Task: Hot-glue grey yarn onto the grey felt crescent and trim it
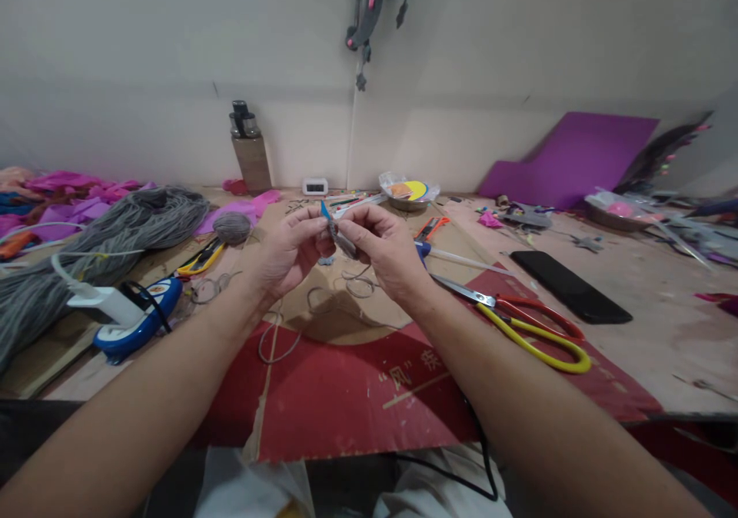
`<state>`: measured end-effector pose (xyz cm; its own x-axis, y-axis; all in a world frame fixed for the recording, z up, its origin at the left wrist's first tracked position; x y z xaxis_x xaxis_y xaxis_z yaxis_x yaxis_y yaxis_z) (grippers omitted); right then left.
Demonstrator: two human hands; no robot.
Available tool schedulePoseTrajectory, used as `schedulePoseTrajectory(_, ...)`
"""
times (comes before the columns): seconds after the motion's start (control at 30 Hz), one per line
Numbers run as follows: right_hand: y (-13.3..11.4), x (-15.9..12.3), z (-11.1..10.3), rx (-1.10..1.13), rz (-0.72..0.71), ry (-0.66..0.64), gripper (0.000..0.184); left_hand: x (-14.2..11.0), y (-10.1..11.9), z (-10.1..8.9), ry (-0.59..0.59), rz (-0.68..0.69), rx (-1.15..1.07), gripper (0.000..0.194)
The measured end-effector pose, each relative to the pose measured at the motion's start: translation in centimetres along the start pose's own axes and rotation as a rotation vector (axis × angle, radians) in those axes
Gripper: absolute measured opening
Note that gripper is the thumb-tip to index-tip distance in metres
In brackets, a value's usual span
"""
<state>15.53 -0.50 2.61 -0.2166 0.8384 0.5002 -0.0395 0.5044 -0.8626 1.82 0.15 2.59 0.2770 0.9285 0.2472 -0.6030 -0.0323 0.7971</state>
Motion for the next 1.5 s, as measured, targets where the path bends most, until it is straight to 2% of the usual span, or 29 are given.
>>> schedulePoseTrajectory(0.17, -0.4, -0.2, 0.0, -0.174, -0.125, 0.03, 0.016, 0.1, -0.1, 0.0, -0.022, -0.017, -0.065, 0.011)
schedulePoseTrajectory(0.3, -1.1, -0.8, -0.3, -0.568, -0.376, 0.137, 0.01, 0.1, -0.2, 0.0, -0.006, -0.026, -0.096, 0.012)
schedulePoseTrajectory(0.4, -1.6, -1.4, -0.1, -0.88, -0.548, 0.143, 0.015, 0.1, -0.1, 0.0, 0.02, -0.019, -0.133, 0.014)
schedulePoseTrajectory(0.53, -1.6, -1.9, 0.5, -1.166, -0.634, 0.121, 0.022, 0.2, 0.0, 0.1, 0.041, 0.017, -0.176, 0.015)
schedulePoseTrajectory(0.67, -1.1, -1.9, 0.8, -1.246, -0.655, 0.102, 0.026, 0.3, -0.4, 0.2, 0.032, 0.026, -0.195, 0.013)
schedulePoseTrajectory(0.77, -0.6, -1.6, 0.6, -1.167, -0.615, 0.103, 0.024, 0.3, -0.7, 0.0, 0.049, 0.033, -0.214, 0.011)
schedulePoseTrajectory(0.9, -0.5, -1.1, 0.0, -0.914, -0.528, 0.176, 0.016, 0.2, -0.7, -0.1, 0.093, 0.036, -0.217, 0.011)
schedulePoseTrajectory(0.97, -0.4, -0.7, -0.3, -0.733, -0.402, 0.208, 0.012, 0.2, -0.5, 0.0, 0.127, 0.036, -0.217, 0.013)
schedulePoseTrajectory(1.1, 0.6, 0.0, -0.5, -0.287, -0.065, 0.186, 0.012, -0.1, -0.2, 0.1, 0.205, 0.046, -0.203, 0.013)
schedulePoseTrajectory(1.17, 1.1, 0.2, -0.5, -0.147, 0.041, 0.188, 0.014, -0.2, -0.1, 0.1, 0.238, 0.041, -0.184, 0.014)
schedulePoseTrajectory(1.33, 1.7, 0.2, -0.3, 0.019, 0.187, 0.155, 0.018, -0.3, 0.1, -0.1, 0.272, 0.025, -0.146, 0.005)
schedulePoseTrajectory(1.5, 1.9, 0.1, 0.1, 0.048, 0.215, 0.119, 0.02, -0.3, 0.1, -0.4, 0.292, 0.015, -0.131, 0.009)
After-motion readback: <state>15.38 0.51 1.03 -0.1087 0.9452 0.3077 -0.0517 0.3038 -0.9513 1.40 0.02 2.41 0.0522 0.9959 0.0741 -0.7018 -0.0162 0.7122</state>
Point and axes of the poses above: each hand's wrist, its own x-axis towards the middle knuckle, its own z-axis out of the palm, y = z × x, the point moved 3 cm from there along x, towards the middle knuckle, and after that the axes turned 13 degrees about -x, right-handed, at the moved point
